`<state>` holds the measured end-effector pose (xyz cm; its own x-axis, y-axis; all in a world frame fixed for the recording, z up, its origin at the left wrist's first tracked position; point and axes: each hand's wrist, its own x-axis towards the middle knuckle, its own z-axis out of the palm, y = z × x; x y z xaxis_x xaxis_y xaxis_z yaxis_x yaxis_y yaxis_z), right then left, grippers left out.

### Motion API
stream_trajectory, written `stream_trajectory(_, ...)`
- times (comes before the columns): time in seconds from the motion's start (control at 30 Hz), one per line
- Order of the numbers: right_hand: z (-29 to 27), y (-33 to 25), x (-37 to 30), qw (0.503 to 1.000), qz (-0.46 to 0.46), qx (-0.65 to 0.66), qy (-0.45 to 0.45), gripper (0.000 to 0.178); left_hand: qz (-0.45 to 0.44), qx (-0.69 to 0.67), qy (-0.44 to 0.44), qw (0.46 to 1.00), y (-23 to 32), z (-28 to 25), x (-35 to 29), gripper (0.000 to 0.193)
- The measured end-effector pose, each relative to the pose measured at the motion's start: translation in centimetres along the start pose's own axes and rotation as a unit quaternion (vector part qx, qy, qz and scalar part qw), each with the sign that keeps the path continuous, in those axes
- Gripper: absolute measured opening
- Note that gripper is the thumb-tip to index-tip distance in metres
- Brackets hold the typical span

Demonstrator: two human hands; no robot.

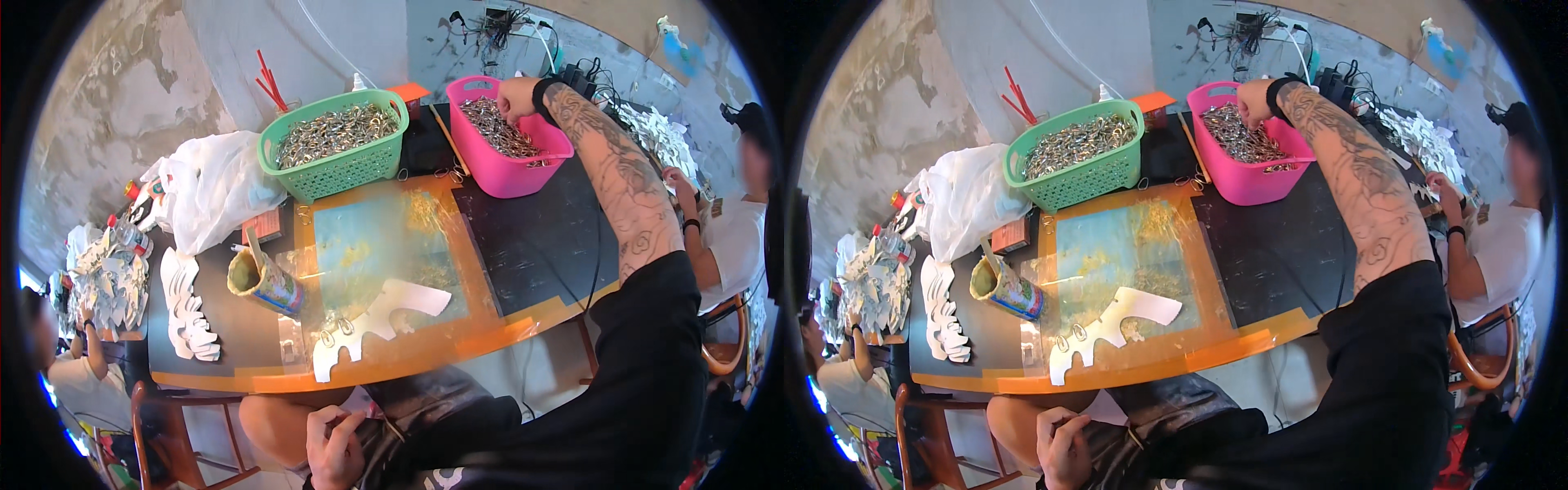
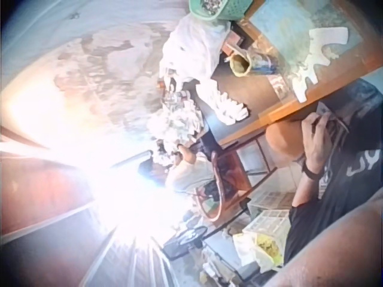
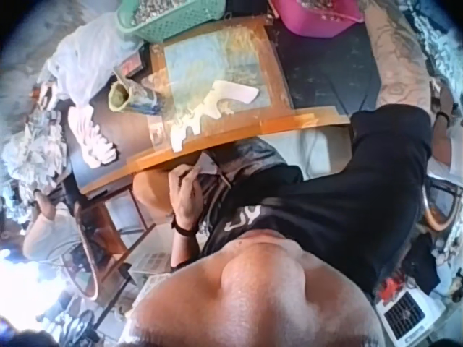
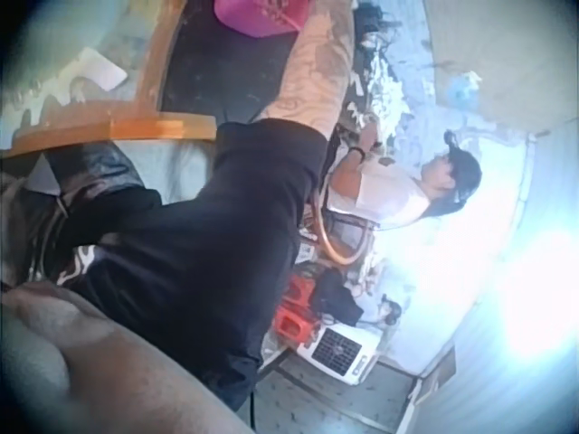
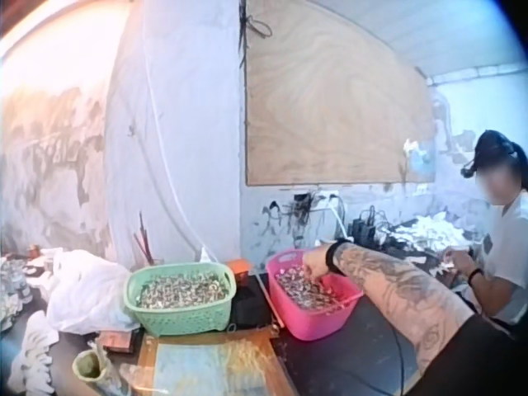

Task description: The person applies a yellowish paste to white cutout shapes using a brush, then places small metal rings onto the paste-covered areas. The person repeats this process for multiple shapes, handling them one at a time.

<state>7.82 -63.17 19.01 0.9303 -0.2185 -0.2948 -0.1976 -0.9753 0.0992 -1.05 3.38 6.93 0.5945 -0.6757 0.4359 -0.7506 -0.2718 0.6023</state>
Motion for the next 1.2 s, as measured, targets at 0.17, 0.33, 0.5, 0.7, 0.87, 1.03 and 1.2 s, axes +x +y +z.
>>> stream_trajectory(0.17,2.1,-0.9,3.4,0.996,0.041,-0.076,0.030,0.020,-0.010,0.004,-0.023,1.000,-0.4,0.9,0.5,0.033)
stream_trajectory(0.33,2.9,-1.7,3.3,0.986,0.002,-0.150,0.072,0.019,0.005,0.020,-0.067,0.998,-0.2,2.2,2.1,0.034)
stream_trajectory(0.5,3.3,-1.9,3.0,0.986,-0.029,-0.142,0.077,0.020,0.025,-0.007,-0.081,0.996,-0.4,2.7,3.0,0.033)
stream_trajectory(0.7,2.8,-0.2,1.5,0.988,-0.023,-0.073,0.134,0.019,0.023,-0.009,-0.086,0.996,-1.5,2.4,2.6,0.032)
stream_trajectory(0.87,-1.6,-1.7,-1.9,0.971,-0.035,-0.013,0.236,0.018,0.050,0.019,-0.070,0.996,-4.4,3.0,1.0,0.039)
stream_trajectory(1.03,-4.0,-17.2,-4.7,0.926,-0.179,0.222,0.246,0.012,0.031,0.011,-0.092,0.995,-3.7,1.8,0.6,0.040)
stream_trajectory(1.2,0.6,-28.8,-7.6,0.911,-0.282,0.260,0.152,0.012,0.113,0.021,-0.132,0.984,-2.1,3.3,3.2,0.041)
